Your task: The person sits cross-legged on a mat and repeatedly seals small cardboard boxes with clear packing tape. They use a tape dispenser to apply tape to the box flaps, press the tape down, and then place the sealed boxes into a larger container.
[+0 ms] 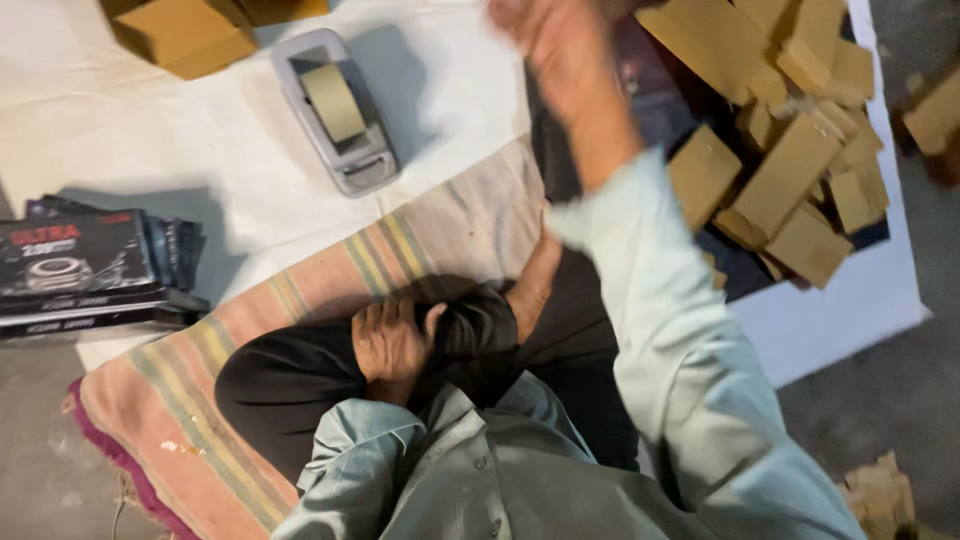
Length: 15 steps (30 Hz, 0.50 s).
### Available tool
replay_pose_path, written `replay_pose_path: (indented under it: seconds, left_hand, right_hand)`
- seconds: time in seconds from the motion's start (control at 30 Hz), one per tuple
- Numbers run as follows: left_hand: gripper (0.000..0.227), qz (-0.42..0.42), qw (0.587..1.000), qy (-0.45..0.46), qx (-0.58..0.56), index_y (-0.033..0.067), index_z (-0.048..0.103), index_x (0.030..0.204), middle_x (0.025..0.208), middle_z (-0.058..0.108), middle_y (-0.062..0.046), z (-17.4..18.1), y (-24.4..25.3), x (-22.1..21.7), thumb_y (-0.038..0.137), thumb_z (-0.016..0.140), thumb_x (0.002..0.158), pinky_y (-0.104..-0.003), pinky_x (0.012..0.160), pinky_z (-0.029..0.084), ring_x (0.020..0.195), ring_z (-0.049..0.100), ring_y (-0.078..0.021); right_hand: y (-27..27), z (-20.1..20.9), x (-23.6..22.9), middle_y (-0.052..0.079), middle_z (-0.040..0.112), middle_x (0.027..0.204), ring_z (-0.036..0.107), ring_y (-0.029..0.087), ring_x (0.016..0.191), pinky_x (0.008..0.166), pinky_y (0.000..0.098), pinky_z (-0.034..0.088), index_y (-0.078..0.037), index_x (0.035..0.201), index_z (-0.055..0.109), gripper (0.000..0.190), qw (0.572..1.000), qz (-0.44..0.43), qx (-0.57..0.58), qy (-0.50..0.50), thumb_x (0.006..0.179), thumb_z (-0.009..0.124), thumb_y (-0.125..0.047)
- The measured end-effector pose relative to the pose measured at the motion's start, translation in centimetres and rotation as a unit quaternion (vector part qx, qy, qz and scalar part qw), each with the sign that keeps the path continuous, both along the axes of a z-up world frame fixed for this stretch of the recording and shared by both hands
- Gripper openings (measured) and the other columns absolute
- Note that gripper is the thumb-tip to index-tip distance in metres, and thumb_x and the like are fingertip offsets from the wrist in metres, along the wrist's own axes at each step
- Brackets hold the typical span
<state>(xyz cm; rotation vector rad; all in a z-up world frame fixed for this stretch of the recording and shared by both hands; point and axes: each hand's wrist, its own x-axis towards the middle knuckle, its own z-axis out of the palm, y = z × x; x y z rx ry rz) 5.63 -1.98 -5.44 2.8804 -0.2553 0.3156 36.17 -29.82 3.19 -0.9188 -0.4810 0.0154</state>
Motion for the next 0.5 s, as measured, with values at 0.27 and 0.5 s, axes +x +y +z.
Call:
replay_pose_path:
  seconds: [0.27, 0.5]
  left_hand:
    - [0.051, -0.018, 0.998, -0.045, 0.03, 0.0105, 0.066, 0.079, 0.079, 0.066, -0.011, -0.6, 0.4, -0.6, 0.058, 0.063, 0.098, -0.047, 0.076, 0.047, 0.081, 0.064, -0.0319]
    - [0.049, -0.015, 0.998, -0.016, 0.061, 0.012, 0.069, 0.081, 0.082, 0.068, -0.009, -1.2, 0.4, -1.0, 0.056, 0.062, 0.102, -0.047, 0.075, 0.047, 0.082, 0.064, -0.0313]
  right_hand:
    - [0.9, -2.9, -34.9, 0.006, 0.076, 0.101, 0.072, 0.008, 0.089, 0.079, 0.0234, 0.059, -0.001, 0.118, 0.07, 0.024, 0.909, -0.061, -0.345, 0.225, 0.098, 0.071, -0.015]
    - [-8.5, -7.9, -43.0, 0.009, 0.067, 0.093, 0.062, 0.009, 0.074, 0.064, 0.0241, 0.05, 0.002, 0.12, 0.069, 0.022, 0.834, -0.376, -0.337, 0.222, 0.101, 0.058, -0.002]
